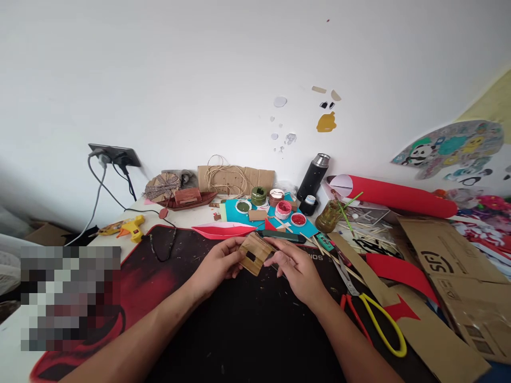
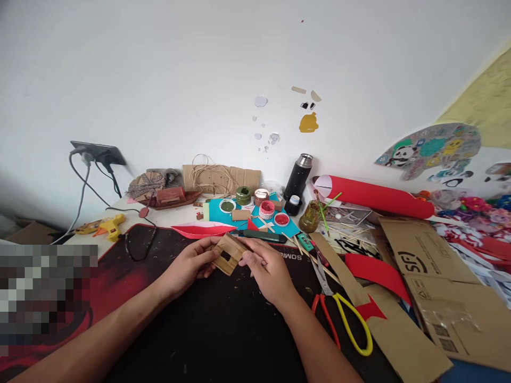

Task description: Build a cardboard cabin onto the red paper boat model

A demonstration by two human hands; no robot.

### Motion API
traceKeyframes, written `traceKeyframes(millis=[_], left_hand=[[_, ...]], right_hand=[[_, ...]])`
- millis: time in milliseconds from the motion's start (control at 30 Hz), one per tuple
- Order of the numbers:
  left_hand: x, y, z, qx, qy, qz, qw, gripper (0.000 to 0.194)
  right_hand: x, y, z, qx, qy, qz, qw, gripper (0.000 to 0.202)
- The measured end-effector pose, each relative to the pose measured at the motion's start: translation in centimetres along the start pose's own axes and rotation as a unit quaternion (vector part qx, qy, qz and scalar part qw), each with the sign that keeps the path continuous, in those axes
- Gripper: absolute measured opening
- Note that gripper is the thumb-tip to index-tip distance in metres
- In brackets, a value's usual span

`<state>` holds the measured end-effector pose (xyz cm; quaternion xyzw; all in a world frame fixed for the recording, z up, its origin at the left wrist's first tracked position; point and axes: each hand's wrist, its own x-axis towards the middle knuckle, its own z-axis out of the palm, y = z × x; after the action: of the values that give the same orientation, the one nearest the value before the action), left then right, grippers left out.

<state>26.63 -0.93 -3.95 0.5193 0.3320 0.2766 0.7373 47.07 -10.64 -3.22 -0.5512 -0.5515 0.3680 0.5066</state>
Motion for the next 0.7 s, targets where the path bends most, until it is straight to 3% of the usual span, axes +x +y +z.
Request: traceKeyframes(millis=[200,367,700], left_hand=[[0.0,-0.1,0.0,0.1,0.008,0.074,0.992,0.061],[0.1,-0.8,-0.2,0.16,0.054,0.121,0.978,0.059],[0.3,-1.2,-0.4,0.181,0.083,0.142,0.97,0.062]], right_hand=[[0.3,0.2,0.1,0.032,0.01,0.027,0.999,0.054],[0.3,0.2,0.2,0.077,0.001,0.049,0.996,0.049],[0.2,0.2,0.4,0.054,0.003,0.077,0.996,0.064]])
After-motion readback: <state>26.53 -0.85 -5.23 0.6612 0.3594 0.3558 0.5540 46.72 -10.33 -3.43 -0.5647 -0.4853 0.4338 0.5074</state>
